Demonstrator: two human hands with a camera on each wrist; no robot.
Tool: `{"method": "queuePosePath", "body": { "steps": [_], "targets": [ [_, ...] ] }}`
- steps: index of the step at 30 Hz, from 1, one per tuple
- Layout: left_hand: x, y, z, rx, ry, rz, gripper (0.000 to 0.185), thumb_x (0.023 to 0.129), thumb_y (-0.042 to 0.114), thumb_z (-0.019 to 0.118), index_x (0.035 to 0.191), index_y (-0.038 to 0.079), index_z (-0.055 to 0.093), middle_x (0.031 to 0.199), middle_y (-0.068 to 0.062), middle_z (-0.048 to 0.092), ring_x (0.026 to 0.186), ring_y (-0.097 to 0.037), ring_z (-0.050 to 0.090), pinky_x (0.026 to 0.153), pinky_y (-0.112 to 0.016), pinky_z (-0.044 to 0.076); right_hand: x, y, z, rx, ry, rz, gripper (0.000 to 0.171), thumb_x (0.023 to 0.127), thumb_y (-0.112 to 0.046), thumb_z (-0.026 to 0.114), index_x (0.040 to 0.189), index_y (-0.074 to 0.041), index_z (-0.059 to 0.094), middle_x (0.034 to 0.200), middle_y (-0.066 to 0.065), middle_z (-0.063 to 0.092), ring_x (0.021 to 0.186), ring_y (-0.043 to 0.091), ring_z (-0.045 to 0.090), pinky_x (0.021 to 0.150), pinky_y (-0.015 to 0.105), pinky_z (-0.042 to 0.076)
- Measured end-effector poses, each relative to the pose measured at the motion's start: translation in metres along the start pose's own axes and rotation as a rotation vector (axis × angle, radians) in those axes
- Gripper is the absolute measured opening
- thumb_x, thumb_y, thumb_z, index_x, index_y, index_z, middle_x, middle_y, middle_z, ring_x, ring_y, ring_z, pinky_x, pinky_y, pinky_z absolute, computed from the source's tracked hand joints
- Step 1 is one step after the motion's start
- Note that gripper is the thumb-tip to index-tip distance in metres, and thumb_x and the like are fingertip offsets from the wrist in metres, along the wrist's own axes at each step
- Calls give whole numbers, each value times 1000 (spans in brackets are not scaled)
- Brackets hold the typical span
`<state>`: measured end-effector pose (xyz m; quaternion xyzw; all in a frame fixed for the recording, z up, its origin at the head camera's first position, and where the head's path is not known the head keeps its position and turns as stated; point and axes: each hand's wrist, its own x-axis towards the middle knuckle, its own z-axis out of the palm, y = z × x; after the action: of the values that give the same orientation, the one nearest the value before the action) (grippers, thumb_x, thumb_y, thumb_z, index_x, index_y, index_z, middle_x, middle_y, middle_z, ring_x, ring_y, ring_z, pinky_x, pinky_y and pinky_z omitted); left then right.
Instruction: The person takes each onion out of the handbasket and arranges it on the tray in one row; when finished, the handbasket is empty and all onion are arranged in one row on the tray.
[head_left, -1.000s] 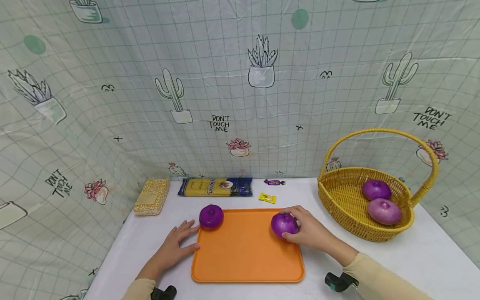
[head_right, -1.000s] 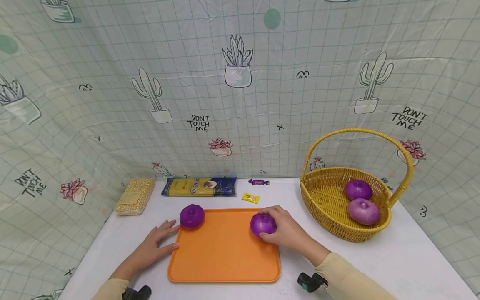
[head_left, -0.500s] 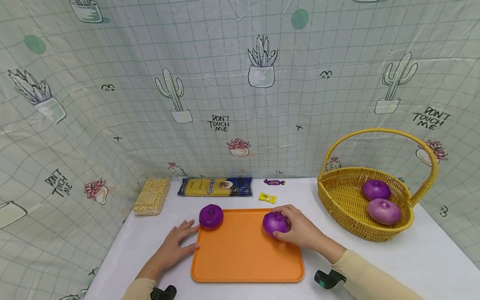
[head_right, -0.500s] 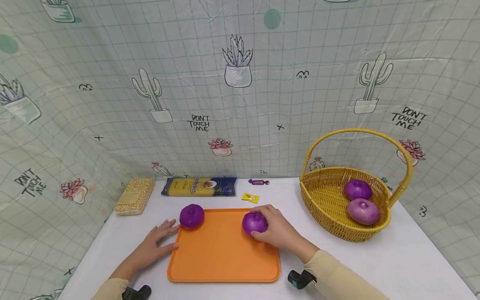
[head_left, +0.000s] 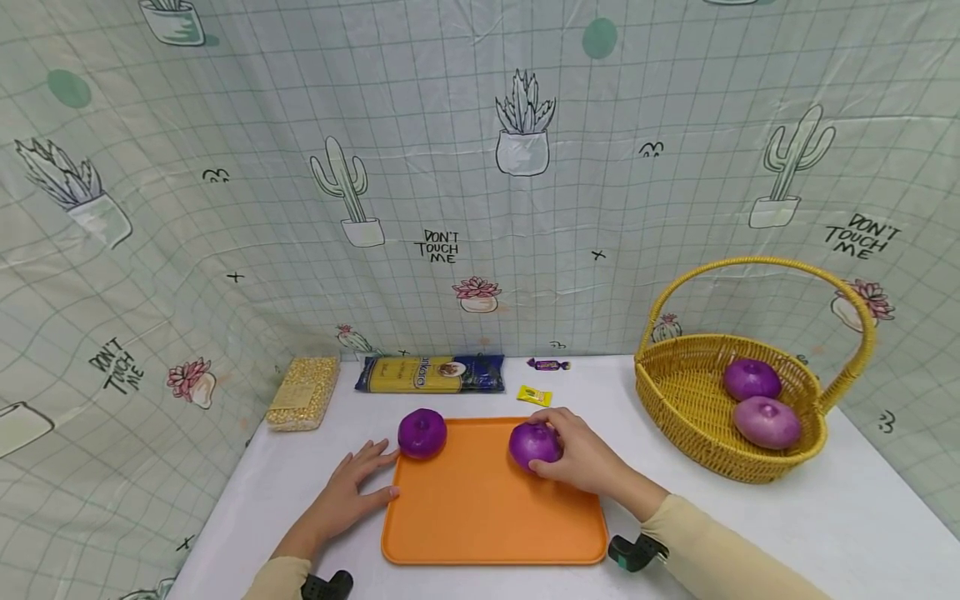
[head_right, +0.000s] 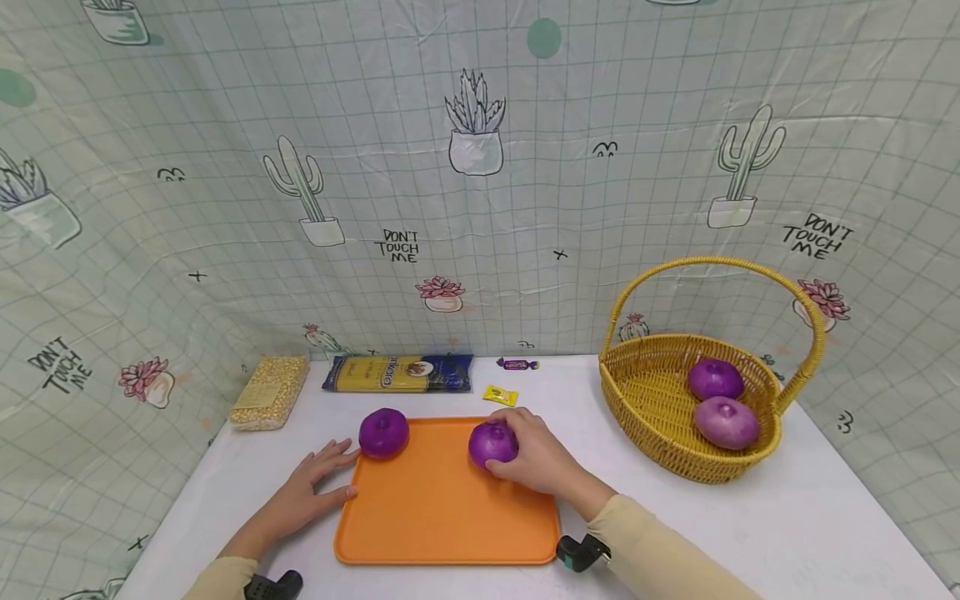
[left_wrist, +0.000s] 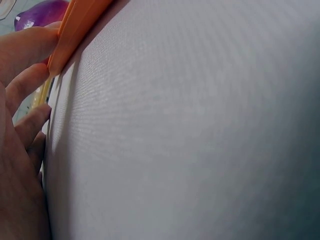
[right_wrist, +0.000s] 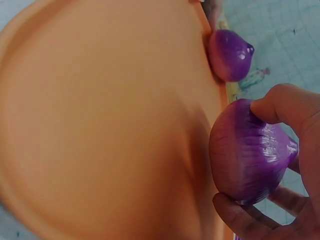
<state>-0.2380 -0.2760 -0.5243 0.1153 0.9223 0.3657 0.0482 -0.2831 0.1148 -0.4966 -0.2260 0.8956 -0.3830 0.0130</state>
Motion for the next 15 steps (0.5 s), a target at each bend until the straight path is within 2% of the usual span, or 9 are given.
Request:
{"method": "queuePosePath", "body": {
  "steps": [10, 15],
  "targets": [
    [-1, 1, -1, -3, -4, -16, 62, 91, 41, 77, 143, 10, 60, 159, -18, 40, 153, -41, 19, 123, -62, 1, 11, -7, 10, 18, -7, 12, 54, 80, -27, 87, 125, -17, 58, 125, 6, 58, 112, 27, 58, 93, 50, 57],
    [0, 1, -1, -3, -6, -15, 62, 91, 41, 76, 143, 10, 60, 159, -18, 39, 153, -41, 19, 123, -62, 1, 16, -9, 13, 16, 13, 14, 55, 80, -26, 88, 126, -17, 59, 129, 6, 58, 112, 27, 60, 93, 49, 57]
  ]
}}
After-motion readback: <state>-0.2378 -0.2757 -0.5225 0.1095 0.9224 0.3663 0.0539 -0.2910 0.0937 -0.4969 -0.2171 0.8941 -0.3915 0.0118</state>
